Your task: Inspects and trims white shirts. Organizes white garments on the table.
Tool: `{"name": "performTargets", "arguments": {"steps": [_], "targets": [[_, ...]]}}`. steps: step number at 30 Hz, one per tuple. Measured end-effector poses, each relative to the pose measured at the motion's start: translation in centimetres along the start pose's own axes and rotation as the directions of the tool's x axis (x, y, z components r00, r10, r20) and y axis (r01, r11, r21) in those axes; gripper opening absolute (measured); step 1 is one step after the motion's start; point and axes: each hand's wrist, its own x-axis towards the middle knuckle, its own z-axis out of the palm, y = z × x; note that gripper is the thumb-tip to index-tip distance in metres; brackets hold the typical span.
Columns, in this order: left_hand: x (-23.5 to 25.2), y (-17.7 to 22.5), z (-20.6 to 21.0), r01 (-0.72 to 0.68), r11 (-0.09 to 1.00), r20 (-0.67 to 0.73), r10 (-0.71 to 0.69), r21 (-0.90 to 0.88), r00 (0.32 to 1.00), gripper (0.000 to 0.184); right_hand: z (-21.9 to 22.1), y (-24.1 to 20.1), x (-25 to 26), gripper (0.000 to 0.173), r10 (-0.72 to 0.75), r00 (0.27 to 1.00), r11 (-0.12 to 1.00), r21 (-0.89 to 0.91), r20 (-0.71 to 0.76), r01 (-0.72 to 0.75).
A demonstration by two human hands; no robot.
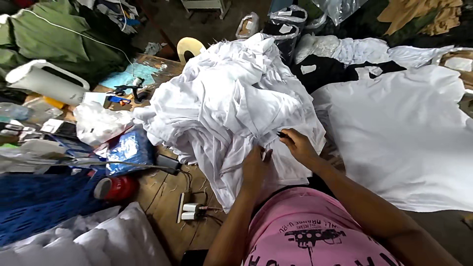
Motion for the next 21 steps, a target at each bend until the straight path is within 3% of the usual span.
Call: {"name": "performTargets", "arguments": {"steps": [2, 4, 7, 14, 17, 19, 21], "targets": [[1.6, -0.5, 1.7, 0.041, 0.990, 0.041, -0.047, 0.134, 0.998, 0.047, 0.9, 0.4, 0.1, 0.034, 0.062, 0.987, 0.998, -0.036, 0.147, -0.057], [1.8, -0.9, 2.5, 0.045, 0.983, 0.035, -0.052, 0.178, 0.998, 0.035, 1.4, 0.5, -0.3, 0.038, 0.077, 0.959, 0.989, -0.145, 0.273, -0.038], [0.6, -1.0, 1.2, 0.025, 1.000, -0.032, -0.025, 0.005, 0.999, 0.028, 1.2, -0.2, -0.8, 0.039, 0.077, 0.928, 0.964, -0.265, 0.364, 0.024], [-1.3, -1.1, 1.4, -0.078, 0.994, -0.146, 0.067, -0.076, 0.987, 0.027, 3.1, -0.6, -1.1, 0.032, -0.093, 0.948, 0.941, -0.284, 0.304, 0.183], [-1.6, -0.2, 1.5, -0.009, 1.000, -0.027, 0.008, -0.019, 1.000, 0.035, 3.0, -0.9, -0.6, 0.033, -0.011, 0.964, 0.952, -0.291, 0.267, 0.092], [-1.7, 0.6, 1.7, 0.033, 0.999, 0.097, -0.036, 0.031, 0.995, 0.052, 1.9, -0.9, -0.2, 0.034, 0.049, 0.974, 0.963, -0.267, 0.221, 0.012], [-1.7, 1.7, 2.0, -0.012, 0.997, 0.241, -0.008, 0.080, 0.970, 0.054, 0.7, -0.8, 0.2, 0.032, 0.054, 0.991, 0.975, -0.219, 0.126, -0.025]]}}
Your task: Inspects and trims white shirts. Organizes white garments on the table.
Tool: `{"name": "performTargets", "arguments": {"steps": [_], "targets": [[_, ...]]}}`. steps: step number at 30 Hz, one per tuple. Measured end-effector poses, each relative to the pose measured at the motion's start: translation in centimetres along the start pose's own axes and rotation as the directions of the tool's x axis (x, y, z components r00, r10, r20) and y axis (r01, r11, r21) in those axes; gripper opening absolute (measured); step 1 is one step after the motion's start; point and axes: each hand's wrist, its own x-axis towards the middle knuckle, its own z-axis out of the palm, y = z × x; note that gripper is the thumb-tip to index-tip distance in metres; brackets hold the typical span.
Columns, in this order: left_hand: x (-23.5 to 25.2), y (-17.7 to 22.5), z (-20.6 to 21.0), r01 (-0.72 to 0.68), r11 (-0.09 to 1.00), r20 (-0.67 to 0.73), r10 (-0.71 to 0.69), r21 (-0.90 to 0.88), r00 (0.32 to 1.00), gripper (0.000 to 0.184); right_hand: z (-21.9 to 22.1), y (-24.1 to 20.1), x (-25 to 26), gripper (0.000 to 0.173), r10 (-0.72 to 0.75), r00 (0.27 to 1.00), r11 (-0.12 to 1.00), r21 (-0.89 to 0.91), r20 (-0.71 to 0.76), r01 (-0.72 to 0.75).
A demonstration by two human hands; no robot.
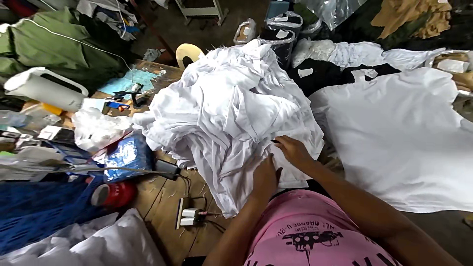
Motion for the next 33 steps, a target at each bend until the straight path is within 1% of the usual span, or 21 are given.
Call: {"name": "performTargets", "arguments": {"steps": [3, 5, 6, 8, 9, 13, 15, 16, 17, 18, 19, 20, 21, 22, 23, 24, 26, 27, 29, 31, 33], "targets": [[0.3, 1.7, -0.3, -0.115, 0.993, 0.167, 0.111, 0.020, 0.980, 0.039, -2.1, -0.2, 0.3, 0.025, -0.011, 0.983, 0.998, 0.065, -0.184, 0.023], [0.8, 2.1, -1.3, -0.090, 0.996, 0.217, 0.084, 0.017, 0.973, 0.037, -3.4, -0.4, 0.4, 0.024, -0.028, 0.956, 0.995, 0.087, -0.293, 0.056], [0.8, 2.3, -2.0, -0.045, 0.996, 0.211, 0.028, 0.080, 0.977, 0.043, -4.0, -0.5, 0.4, 0.024, -0.029, 0.946, 0.994, 0.093, -0.322, 0.062], [0.6, 1.8, -2.7, 0.012, 0.976, 0.157, -0.048, 0.219, 0.986, 0.068, -4.6, -0.4, 0.1, 0.023, -0.037, 0.931, 0.993, 0.092, -0.364, 0.076], [0.5, 1.2, -2.8, 0.013, 0.964, 0.155, -0.056, 0.265, 0.986, 0.070, -4.7, -0.2, -0.1, 0.023, -0.033, 0.928, 0.992, 0.098, -0.371, 0.075], [1.1, 0.6, -2.6, -0.087, 0.970, 0.322, 0.010, 0.228, 0.947, 0.038, -3.9, -0.1, -0.9, 0.023, -0.023, 0.944, 0.989, 0.133, -0.329, 0.070], [1.4, 0.5, -3.7, -0.175, 0.982, 0.319, 0.143, 0.071, 0.937, 0.033, -3.5, -0.4, -1.2, 0.024, -0.048, 0.947, 0.985, 0.141, -0.319, 0.097], [1.6, -0.2, -4.6, -0.253, 0.964, 0.226, 0.266, -0.085, 0.937, 0.030, -3.4, -0.6, -1.3, 0.024, -0.070, 0.937, 0.982, 0.141, -0.343, 0.125], [1.8, -1.2, -5.8, -0.326, 0.905, 0.052, 0.352, -0.274, 0.935, 0.027, -3.4, -0.7, -1.3, 0.023, -0.095, 0.918, 0.978, 0.137, -0.384, 0.158], [2.2, -2.6, -7.0, -0.391, 0.789, -0.195, 0.339, -0.474, 0.920, 0.026, -3.6, -0.7, -1.4, 0.023, -0.115, 0.896, 0.973, 0.134, -0.429, 0.189], [2.8, -4.0, -8.6, -0.441, 0.644, -0.416, 0.202, -0.625, 0.886, 0.027, -3.8, -0.7, -1.4, 0.023, -0.124, 0.874, 0.968, 0.135, -0.469, 0.210], [3.7, -5.6, -10.1, -0.516, 0.517, -0.590, 0.025, -0.683, 0.807, 0.028, -4.1, -0.5, -1.5, 0.024, -0.121, 0.857, 0.965, 0.142, -0.501, 0.220], [4.5, -7.0, -11.6, -0.591, 0.427, -0.690, -0.118, -0.685, 0.714, 0.032, -4.2, -0.4, -1.7, 0.025, -0.110, 0.847, 0.964, 0.152, -0.520, 0.218], [4.8, -8.0, -12.8, -0.631, 0.394, -0.730, -0.183, -0.668, 0.659, 0.041, -4.3, -0.2, -1.7, 0.026, -0.094, 0.843, 0.964, 0.164, -0.529, 0.210], [4.8, -8.2, -13.1, -0.627, 0.410, -0.738, -0.211, -0.662, 0.641, 0.045, -4.3, 0.0, -1.7, 0.026, -0.077, 0.845, 0.963, 0.179, -0.529, 0.200], [4.6, -8.0, -12.4, -0.585, 0.477, -0.726, -0.188, -0.656, 0.661, 0.046, -4.1, 0.3, -1.7, 0.026, -0.058, 0.852, 0.964, 0.194, -0.521, 0.184], [4.1, -6.6, -9.8, -0.416, 0.695, -0.634, -0.074, -0.586, 0.770, 0.046, -3.3, 0.6, -1.7, 0.027, -0.008, 0.878, 0.963, 0.234, -0.478, 0.136], [4.2, -5.6, -8.4, -0.328, 0.797, -0.580, -0.033, -0.506, 0.814, 0.051, -2.9, 0.6, -1.7, 0.027, 0.006, 0.889, 0.961, 0.250, -0.458, 0.122], [5.2, -4.5, -6.0, -0.193, 0.923, -0.576, -0.037, -0.333, 0.817, 0.077, -2.6, 0.5, -1.5, 0.026, 0.002, 0.896, 0.960, 0.252, -0.444, 0.122], [6.9, -4.7, -4.9, -0.098, 0.956, -0.619, -0.100, -0.278, 0.779, 0.095, -2.8, 0.4, -1.4, 0.026, -0.013, 0.893, 0.962, 0.237, -0.450, 0.133], [8.8, -5.5, -5.1, -0.093, 0.931, -0.631, -0.163, -0.354, 0.759, 0.091, -3.2, 0.5, -1.3, 0.026, -0.011, 0.892, 0.962, 0.240, -0.451, 0.133]]}}
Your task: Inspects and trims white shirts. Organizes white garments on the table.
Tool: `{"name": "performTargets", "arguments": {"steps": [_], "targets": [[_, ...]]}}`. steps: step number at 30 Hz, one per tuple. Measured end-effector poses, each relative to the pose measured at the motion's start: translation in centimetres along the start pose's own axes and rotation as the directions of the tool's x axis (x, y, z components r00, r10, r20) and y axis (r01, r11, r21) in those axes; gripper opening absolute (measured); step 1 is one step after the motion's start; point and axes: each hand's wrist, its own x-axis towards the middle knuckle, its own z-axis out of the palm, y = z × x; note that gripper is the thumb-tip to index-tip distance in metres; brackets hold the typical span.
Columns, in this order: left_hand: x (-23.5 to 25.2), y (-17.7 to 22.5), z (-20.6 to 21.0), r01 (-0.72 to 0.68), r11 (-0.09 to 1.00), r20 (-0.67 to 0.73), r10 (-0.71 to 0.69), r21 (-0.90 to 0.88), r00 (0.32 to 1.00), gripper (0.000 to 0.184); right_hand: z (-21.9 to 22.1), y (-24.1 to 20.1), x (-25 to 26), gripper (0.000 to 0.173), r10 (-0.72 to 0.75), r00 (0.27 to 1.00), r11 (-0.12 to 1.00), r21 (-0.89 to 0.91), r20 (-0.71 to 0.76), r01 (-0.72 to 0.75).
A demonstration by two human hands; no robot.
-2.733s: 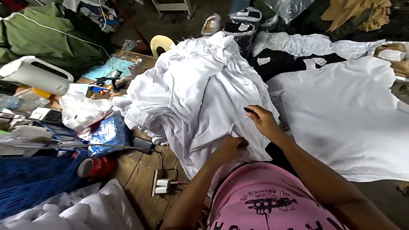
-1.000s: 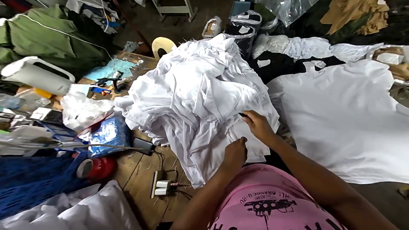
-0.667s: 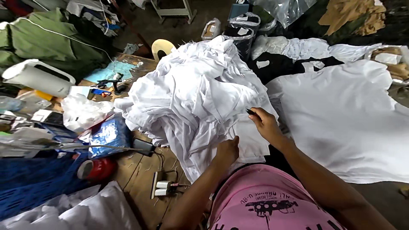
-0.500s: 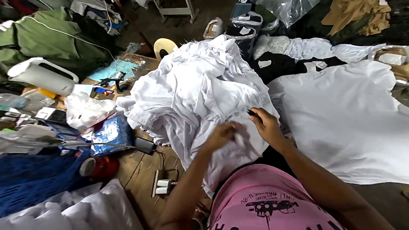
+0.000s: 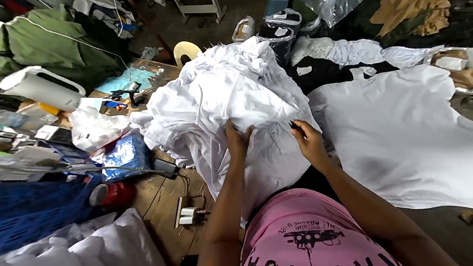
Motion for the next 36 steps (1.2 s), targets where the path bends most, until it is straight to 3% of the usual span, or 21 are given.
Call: {"name": "performTargets", "arguments": {"steps": [4, 6, 8, 10, 12, 13, 15, 18, 19, 23, 25, 26, 28, 30, 31, 33, 35, 36], "targets": [[1.8, 1.5, -0.5, 0.019, 0.994, -0.040, -0.023, -0.111, 0.999, 0.071, -0.5, 0.5, 0.1, 0.027, -0.007, 1.000, 1.000, 0.007, -0.029, 0.008], [1.9, 2.1, -0.7, -0.073, 0.996, -0.071, 0.068, -0.057, 0.995, 0.048, -0.7, 0.5, -0.1, 0.027, 0.006, 0.999, 1.000, 0.016, -0.035, -0.006], [1.1, 2.6, -0.9, -0.240, 0.968, -0.117, 0.247, 0.067, 0.962, 0.026, -0.9, 0.6, -0.1, 0.027, -0.005, 0.998, 1.000, 0.021, -0.060, 0.006], [-1.6, 3.7, -1.1, -0.484, 0.848, -0.133, 0.517, 0.216, 0.846, 0.022, -1.4, 0.7, 0.0, 0.027, -0.051, 0.993, 0.999, -0.005, -0.106, 0.051], [-6.3, 3.7, -0.7, -0.693, 0.681, -0.111, 0.727, 0.238, 0.677, 0.021, -2.4, 1.0, 0.0, 0.029, -0.077, 0.987, 0.997, -0.031, -0.139, 0.073], [-8.7, 3.2, -0.3, -0.768, 0.617, -0.060, 0.785, 0.170, 0.617, 0.021, -2.9, 1.2, 0.1, 0.030, -0.069, 0.986, 0.997, -0.036, -0.153, 0.064], [-12.7, 1.1, 0.5, -0.823, 0.568, 0.164, 0.810, 0.015, 0.563, 0.023, -3.6, 1.6, 0.1, 0.032, -0.009, 0.986, 1.000, -0.024, -0.169, 0.005], [-14.7, -2.2, 0.9, -0.747, 0.645, 0.523, 0.698, -0.160, 0.490, 0.019, -3.5, 1.9, 0.2, 0.031, 0.042, 0.987, 0.999, -0.013, -0.155, -0.045], [-14.8, -2.3, 0.8, -0.710, 0.686, 0.538, 0.663, -0.159, 0.520, 0.019, -3.3, 2.0, 0.1, 0.030, 0.033, 0.990, 0.999, -0.012, -0.141, -0.035], [-12.6, 0.7, 0.5, -0.502, 0.864, 0.426, 0.442, 0.034, 0.790, 0.039, -2.0, 1.7, -0.2, 0.029, -0.011, 0.998, 1.000, -0.015, -0.064, 0.010], [-10.3, 2.1, 1.3, -0.372, 0.907, 0.602, 0.188, 0.196, 0.776, 0.055, -1.4, 1.5, -0.3, 0.029, -0.032, 0.998, 0.999, -0.015, -0.045, 0.032], [-9.5, 2.3, 2.0, -0.375, 0.891, 0.661, 0.123, 0.255, 0.741, 0.050, -1.2, 1.3, -0.3, 0.029, -0.041, 0.999, 0.999, -0.010, -0.030, 0.041], [-8.1, 3.4, 2.6, -0.405, 0.881, 0.696, 0.131, 0.245, 0.706, 0.033, -1.1, 1.2, -0.1, 0.027, -0.085, 0.996, 0.996, -0.010, -0.022, 0.085], [-6.5, 5.2, 1.2, -0.292, 0.951, 0.712, 0.135, 0.103, 0.689, 0.029, -1.5, 1.2, -0.3, 0.026, -0.106, 0.994, 0.994, -0.020, -0.024, 0.105], [-5.4, 5.7, 0.0, -0.190, 0.981, 0.666, 0.159, -0.025, 0.729, 0.026, -1.8, 1.3, -0.4, 0.027, -0.098, 0.995, 0.995, -0.019, -0.030, 0.098], [-2.4, 4.8, -2.8, 0.010, 0.921, 0.409, 0.163, -0.389, 0.898, 0.020, -2.1, 1.3, -0.6, 0.029, -0.070, 0.996, 0.998, -0.013, -0.050, 0.069], [1.0, 4.2, -5.5, -0.021, 0.777, 0.085, 0.096, -0.629, 0.992, 0.013, -1.9, 1.4, -1.0, 0.028, -0.048, 0.998, 0.999, 0.008, -0.045, 0.048], [1.8, 4.3, -6.4, -0.079, 0.792, 0.022, 0.116, -0.605, 0.993, 0.011, -1.7, 1.5, -1.2, 0.028, -0.037, 0.999, 0.999, 0.023, -0.033, 0.038]]}}
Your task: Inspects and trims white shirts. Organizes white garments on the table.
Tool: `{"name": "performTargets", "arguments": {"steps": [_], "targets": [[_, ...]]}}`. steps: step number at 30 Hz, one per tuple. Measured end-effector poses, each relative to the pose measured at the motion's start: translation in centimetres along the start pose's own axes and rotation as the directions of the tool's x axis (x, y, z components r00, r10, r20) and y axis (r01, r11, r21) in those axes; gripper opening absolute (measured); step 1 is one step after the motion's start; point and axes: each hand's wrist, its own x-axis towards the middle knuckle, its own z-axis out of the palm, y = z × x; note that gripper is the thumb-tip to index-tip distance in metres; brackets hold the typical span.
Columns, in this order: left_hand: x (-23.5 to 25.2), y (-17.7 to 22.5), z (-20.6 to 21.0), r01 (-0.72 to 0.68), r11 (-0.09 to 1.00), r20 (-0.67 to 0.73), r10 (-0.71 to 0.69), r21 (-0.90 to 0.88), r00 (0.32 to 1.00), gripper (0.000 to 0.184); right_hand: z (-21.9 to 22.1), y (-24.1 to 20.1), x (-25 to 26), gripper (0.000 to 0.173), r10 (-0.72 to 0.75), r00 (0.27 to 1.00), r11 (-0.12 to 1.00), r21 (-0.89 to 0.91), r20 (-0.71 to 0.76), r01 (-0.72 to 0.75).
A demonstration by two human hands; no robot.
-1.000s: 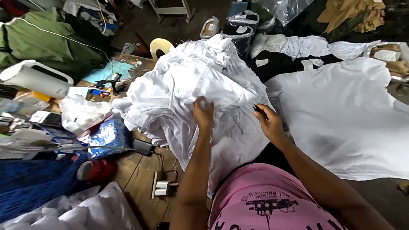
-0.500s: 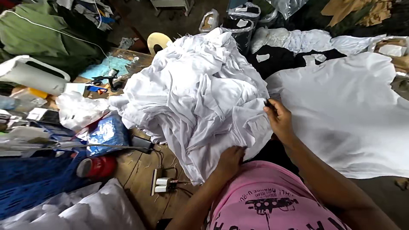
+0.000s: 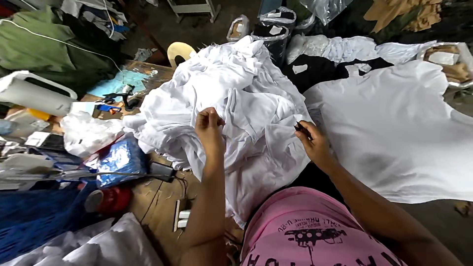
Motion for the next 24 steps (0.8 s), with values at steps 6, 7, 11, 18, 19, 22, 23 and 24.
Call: {"name": "performTargets", "arguments": {"steps": [6, 7, 11, 18, 19, 22, 23, 24], "targets": [[-7.8, -4.1, 5.9, -0.185, 0.594, 0.580, -0.589, 0.783, 0.563, 0.047, 1.9, 0.1, -0.6, 0.027, 0.042, 0.997, 0.998, 0.049, 0.063, -0.045], [-8.5, -3.9, 6.9, -0.247, 0.559, 0.596, -0.612, 0.791, 0.520, 0.042, 1.8, 0.0, -0.5, 0.027, 0.036, 0.997, 0.998, 0.042, 0.070, -0.039], [-5.2, -1.6, 3.8, 0.072, 0.900, 0.493, -0.301, 0.430, 0.816, 0.021, 1.1, 0.3, -0.4, 0.029, 0.003, 0.999, 1.000, 0.026, 0.054, -0.004], [-0.5, -1.8, -1.6, -0.114, 0.936, 0.020, 0.114, 0.333, 0.993, 0.045, 2.1, 1.0, -1.3, 0.033, 0.098, 0.982, 0.995, -0.006, 0.162, -0.098], [-2.2, -2.4, 0.3, -0.129, 0.880, 0.171, 0.055, 0.457, 0.984, 0.042, 2.3, 1.1, -1.4, 0.034, 0.134, 0.969, 0.991, -0.028, 0.207, -0.132], [-6.9, -6.1, 5.0, -0.307, 0.626, 0.522, -0.190, 0.717, 0.831, 0.046, 3.0, 1.2, -1.4, 0.036, 0.259, 0.900, 0.966, -0.099, 0.351, -0.239], [-8.1, -7.5, 5.5, -0.358, 0.585, 0.551, -0.188, 0.728, 0.813, 0.039, 3.1, 1.3, -1.5, 0.037, 0.277, 0.878, 0.961, -0.134, 0.391, -0.244], [-9.1, -8.7, 5.6, -0.404, 0.574, 0.549, -0.098, 0.713, 0.830, 0.029, 3.1, 1.3, -1.6, 0.038, 0.276, 0.860, 0.960, -0.172, 0.429, -0.222]]}}
